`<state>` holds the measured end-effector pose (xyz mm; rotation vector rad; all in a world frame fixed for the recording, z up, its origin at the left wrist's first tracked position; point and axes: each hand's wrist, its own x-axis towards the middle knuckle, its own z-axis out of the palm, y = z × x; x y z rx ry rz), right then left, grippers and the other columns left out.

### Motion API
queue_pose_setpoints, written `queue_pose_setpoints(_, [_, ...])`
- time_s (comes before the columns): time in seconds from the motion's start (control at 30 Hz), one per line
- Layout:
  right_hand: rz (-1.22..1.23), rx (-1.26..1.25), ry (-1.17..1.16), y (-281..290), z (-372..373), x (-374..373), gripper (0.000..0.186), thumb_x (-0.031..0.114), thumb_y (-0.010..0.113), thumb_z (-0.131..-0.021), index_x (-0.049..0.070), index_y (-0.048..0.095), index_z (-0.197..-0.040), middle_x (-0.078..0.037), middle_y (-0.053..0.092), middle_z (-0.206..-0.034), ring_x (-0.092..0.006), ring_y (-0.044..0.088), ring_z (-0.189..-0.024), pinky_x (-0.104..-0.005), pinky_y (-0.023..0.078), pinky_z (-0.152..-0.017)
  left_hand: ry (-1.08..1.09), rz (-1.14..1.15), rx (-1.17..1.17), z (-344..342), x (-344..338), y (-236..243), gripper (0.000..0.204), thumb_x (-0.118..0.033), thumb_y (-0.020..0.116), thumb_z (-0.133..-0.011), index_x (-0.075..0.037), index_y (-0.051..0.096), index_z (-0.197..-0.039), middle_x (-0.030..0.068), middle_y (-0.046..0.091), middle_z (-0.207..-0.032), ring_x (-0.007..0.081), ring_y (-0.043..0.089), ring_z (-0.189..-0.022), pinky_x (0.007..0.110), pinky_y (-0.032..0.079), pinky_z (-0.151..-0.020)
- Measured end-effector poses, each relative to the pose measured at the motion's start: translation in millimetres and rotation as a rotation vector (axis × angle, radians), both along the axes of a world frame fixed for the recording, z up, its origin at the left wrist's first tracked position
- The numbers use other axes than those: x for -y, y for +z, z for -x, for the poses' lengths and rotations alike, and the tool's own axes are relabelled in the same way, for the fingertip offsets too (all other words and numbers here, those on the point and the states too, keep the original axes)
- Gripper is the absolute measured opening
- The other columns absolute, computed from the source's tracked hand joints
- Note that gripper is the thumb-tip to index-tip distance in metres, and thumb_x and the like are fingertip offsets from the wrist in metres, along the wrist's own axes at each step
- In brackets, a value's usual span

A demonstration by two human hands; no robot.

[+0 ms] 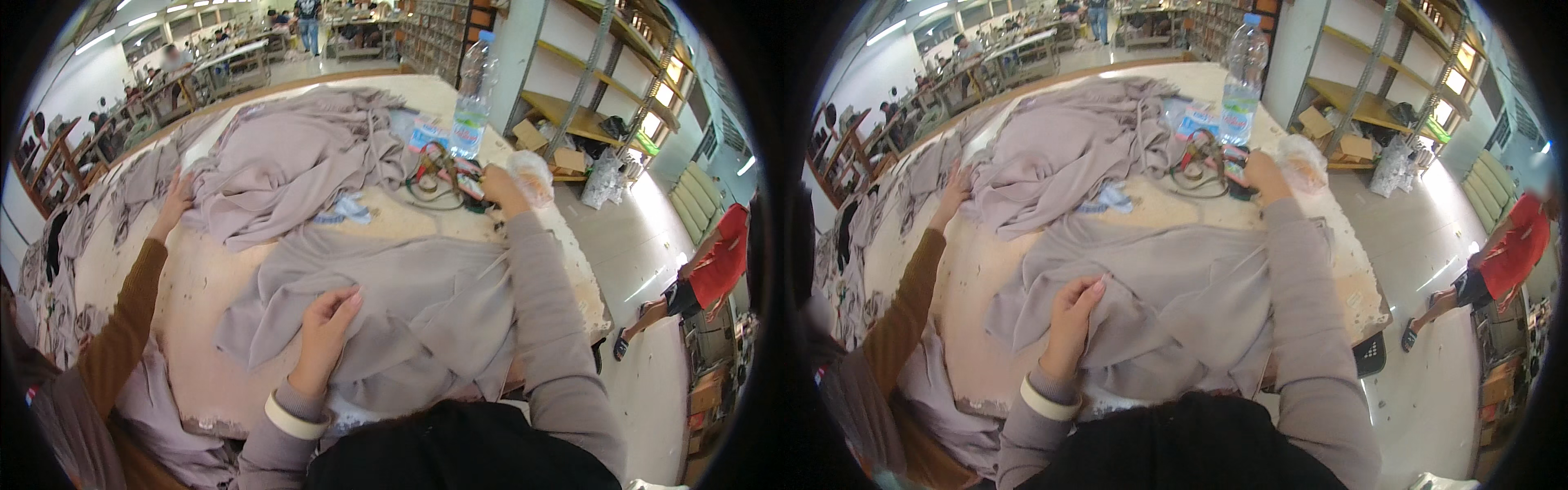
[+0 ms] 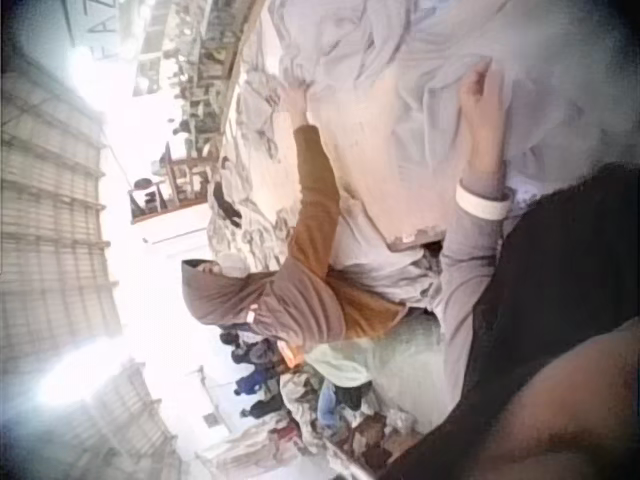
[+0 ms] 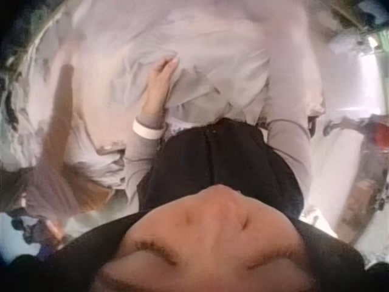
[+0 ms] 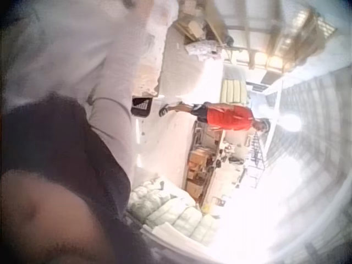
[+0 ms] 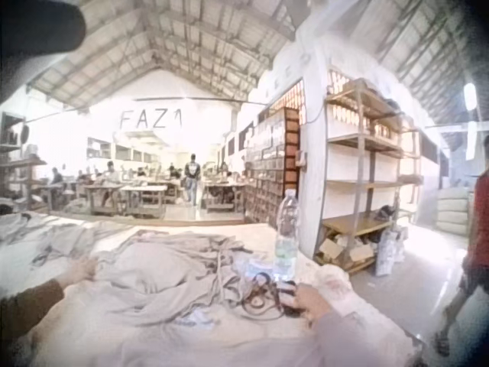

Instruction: The person inspects a light gray garment, uses a seam ripper to remove stitches, applies tape to a section, and continues trimming threads. The person handles the garment repeatedly, turning it over and smoothing it on the table.

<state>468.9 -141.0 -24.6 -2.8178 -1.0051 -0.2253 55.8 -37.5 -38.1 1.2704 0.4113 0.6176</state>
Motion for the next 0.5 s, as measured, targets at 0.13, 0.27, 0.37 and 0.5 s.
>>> queue_pose_setpoints(0.13, [-0.398,-0.638,-0.147,17.0,28.5,26.2,0.042,0.006,0.046,-0.08,0.001,0.048,-0.122,-0.008,0.061,-0.086,-0.0128,0.062,-0.077,-0.0313,0.051,-0.06,-0.017,-0.064,-0.014,0.1,2.0,-0.8,0.016,-0.01,0.062,-0.085,0.003,0.063,-0.094,0.0013,0.062,-0.087,0.006,0.053,-0.082,0.02,0.042,-0.074])
queue_pose_setpoints(0.27, [-0.807,-1.152,0.096,25.9,109.7,40.3,0.042,0.005,0.044,-0.081,0.001,0.044,-0.123,-0.002,0.052,-0.077,-0.0117,0.054,-0.064,-0.0263,0.046,-0.055,-0.05,-0.04,0.045,-2.4,5.6,-2.0,0.016,-0.012,0.062,-0.086,0.002,0.063,-0.094,0.0007,0.062,-0.084,0.0053,0.053,-0.078,0.02,0.043,-0.071])
queue_pose_setpoints(0.37, [-0.981,-1.479,0.275,33.4,182.2,41.3,0.036,0.007,0.048,-0.08,0.0,0.048,-0.115,0.0,0.049,-0.071,-0.0106,0.051,-0.06,-0.0221,0.041,-0.052,-0.077,-0.013,0.03,-4.3,8.1,-2.9,0.016,-0.013,0.061,-0.086,0.002,0.063,-0.093,0.0001,0.062,-0.082,0.0047,0.053,-0.074,0.019,0.043,-0.067])
queue_pose_setpoints(0.5, [-0.84,-1.232,0.433,23.0,253.4,28.8,0.031,0.026,0.053,-0.09,-0.002,0.053,-0.103,-0.001,0.053,-0.071,-0.0086,0.049,-0.056,-0.0226,0.041,-0.053,-0.097,0.004,0.024,-4.2,12.5,-4.4,0.012,-0.011,0.061,-0.086,0.0,0.063,-0.09,-0.0004,0.061,-0.082,0.0051,0.053,-0.074,0.019,0.043,-0.068])
